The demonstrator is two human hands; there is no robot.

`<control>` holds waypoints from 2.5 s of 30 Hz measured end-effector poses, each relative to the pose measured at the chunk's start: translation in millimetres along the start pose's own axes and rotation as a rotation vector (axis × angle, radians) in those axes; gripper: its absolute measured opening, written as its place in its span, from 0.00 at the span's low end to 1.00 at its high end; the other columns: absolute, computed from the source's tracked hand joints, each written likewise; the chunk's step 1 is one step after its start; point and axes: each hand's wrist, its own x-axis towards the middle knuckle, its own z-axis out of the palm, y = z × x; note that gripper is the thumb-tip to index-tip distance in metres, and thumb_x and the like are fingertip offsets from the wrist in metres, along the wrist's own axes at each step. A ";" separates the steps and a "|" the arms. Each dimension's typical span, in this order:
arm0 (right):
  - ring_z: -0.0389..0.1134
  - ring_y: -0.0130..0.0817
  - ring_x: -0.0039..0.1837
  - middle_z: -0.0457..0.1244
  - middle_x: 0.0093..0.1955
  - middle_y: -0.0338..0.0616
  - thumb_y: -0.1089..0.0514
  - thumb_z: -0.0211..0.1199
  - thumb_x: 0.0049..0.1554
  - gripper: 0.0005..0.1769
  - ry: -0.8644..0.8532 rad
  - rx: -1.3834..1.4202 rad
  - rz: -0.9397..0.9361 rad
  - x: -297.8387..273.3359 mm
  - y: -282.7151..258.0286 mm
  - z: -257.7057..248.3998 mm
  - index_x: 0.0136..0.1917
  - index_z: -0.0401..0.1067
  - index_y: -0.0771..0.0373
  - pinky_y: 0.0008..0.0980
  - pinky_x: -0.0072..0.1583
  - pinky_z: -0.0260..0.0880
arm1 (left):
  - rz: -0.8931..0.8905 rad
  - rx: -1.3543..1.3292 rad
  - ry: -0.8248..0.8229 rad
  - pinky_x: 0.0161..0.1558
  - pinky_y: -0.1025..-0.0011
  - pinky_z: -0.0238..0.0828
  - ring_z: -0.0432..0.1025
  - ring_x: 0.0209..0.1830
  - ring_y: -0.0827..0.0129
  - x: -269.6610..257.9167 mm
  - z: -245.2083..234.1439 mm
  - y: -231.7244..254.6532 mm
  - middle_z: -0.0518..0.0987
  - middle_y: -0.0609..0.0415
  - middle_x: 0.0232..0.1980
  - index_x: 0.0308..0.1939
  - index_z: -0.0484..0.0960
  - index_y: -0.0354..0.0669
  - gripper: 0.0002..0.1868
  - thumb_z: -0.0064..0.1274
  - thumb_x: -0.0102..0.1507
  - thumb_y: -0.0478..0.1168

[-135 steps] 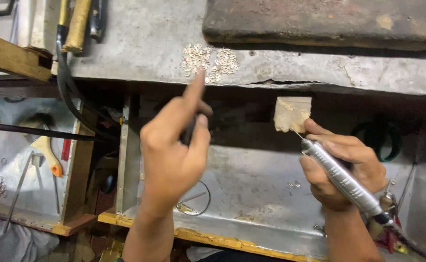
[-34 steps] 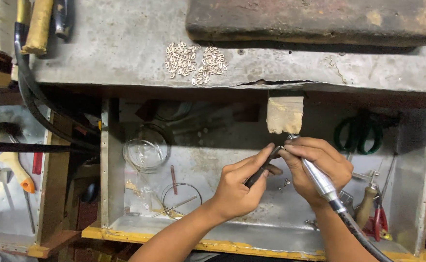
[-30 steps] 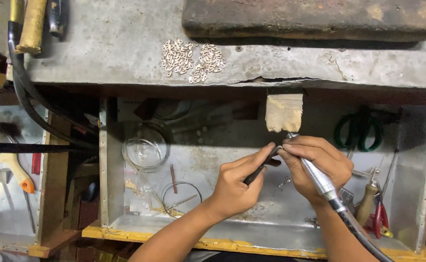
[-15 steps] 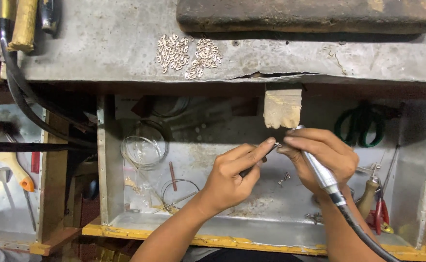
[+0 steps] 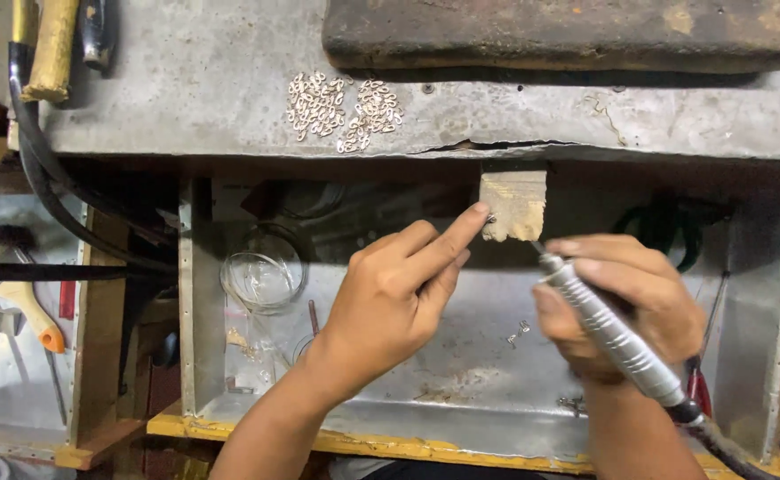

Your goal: Polishing small metal jewelry components using a rotary hand tool on a workbench bench pin.

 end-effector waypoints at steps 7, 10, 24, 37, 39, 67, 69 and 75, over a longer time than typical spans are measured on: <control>0.75 0.64 0.60 0.66 0.52 0.69 0.68 0.74 0.52 0.23 0.093 0.003 0.217 13.6 -28.9 29.9 0.56 0.64 0.71 0.52 0.66 0.84 | 0.029 0.150 -0.065 0.34 0.67 0.63 0.56 0.26 0.63 4.1 -5.7 -0.5 0.62 0.59 0.33 0.74 0.71 0.50 0.24 0.49 0.73 0.32; 0.75 0.55 0.54 0.66 0.48 0.70 0.73 0.76 0.50 0.25 0.118 -0.006 0.172 11.8 -25.3 30.9 0.55 0.64 0.73 0.54 0.66 0.83 | 0.054 0.171 -0.060 0.34 0.69 0.62 0.55 0.26 0.65 4.4 -7.6 0.1 0.64 0.60 0.33 0.74 0.71 0.50 0.25 0.48 0.72 0.30; 0.77 0.46 0.54 0.68 0.45 0.56 0.76 0.76 0.53 0.31 0.024 0.025 0.192 0.0 -14.3 22.5 0.64 0.66 0.62 0.51 0.73 0.81 | 0.076 0.242 -0.070 0.33 0.69 0.62 0.53 0.25 0.65 6.2 -7.3 -0.8 0.65 0.60 0.33 0.74 0.71 0.50 0.27 0.48 0.71 0.29; 0.76 0.56 0.60 0.67 0.52 0.61 0.75 0.80 0.49 0.30 0.099 -0.004 0.195 3.6 -21.6 27.1 0.59 0.68 0.67 0.49 0.69 0.84 | 0.092 0.247 -0.014 0.33 0.68 0.60 0.51 0.25 0.64 3.0 1.1 -3.1 0.64 0.61 0.32 0.72 0.73 0.48 0.27 0.47 0.69 0.28; 0.76 0.60 0.61 0.67 0.53 0.63 0.73 0.80 0.50 0.27 0.069 -0.033 0.211 3.8 -22.6 25.9 0.57 0.67 0.66 0.49 0.67 0.85 | 0.096 0.265 0.001 0.34 0.70 0.60 0.51 0.25 0.65 1.8 3.1 -3.7 0.63 0.61 0.32 0.73 0.73 0.49 0.26 0.49 0.71 0.28; 0.77 0.59 0.59 0.68 0.51 0.65 0.70 0.80 0.49 0.25 0.044 -0.094 0.210 16.3 -30.1 25.7 0.54 0.68 0.67 0.46 0.64 0.85 | 0.093 0.255 0.098 0.31 0.69 0.58 0.51 0.27 0.65 -4.4 17.8 -7.7 0.62 0.60 0.31 0.72 0.73 0.48 0.26 0.50 0.70 0.27; 0.76 0.59 0.61 0.68 0.53 0.63 0.70 0.79 0.50 0.26 0.036 -0.048 0.201 12.3 -27.2 23.8 0.56 0.67 0.66 0.48 0.67 0.85 | 0.086 0.252 0.103 0.31 0.69 0.58 0.50 0.27 0.65 -5.1 18.5 -7.7 0.61 0.61 0.31 0.73 0.73 0.48 0.27 0.50 0.70 0.26; 0.77 0.58 0.59 0.69 0.51 0.65 0.71 0.80 0.50 0.25 0.055 -0.101 0.204 15.0 -29.8 26.9 0.53 0.68 0.65 0.44 0.63 0.85 | 0.065 0.220 0.085 0.32 0.69 0.59 0.52 0.28 0.65 -5.3 18.0 -6.9 0.62 0.61 0.31 0.73 0.72 0.49 0.26 0.50 0.71 0.28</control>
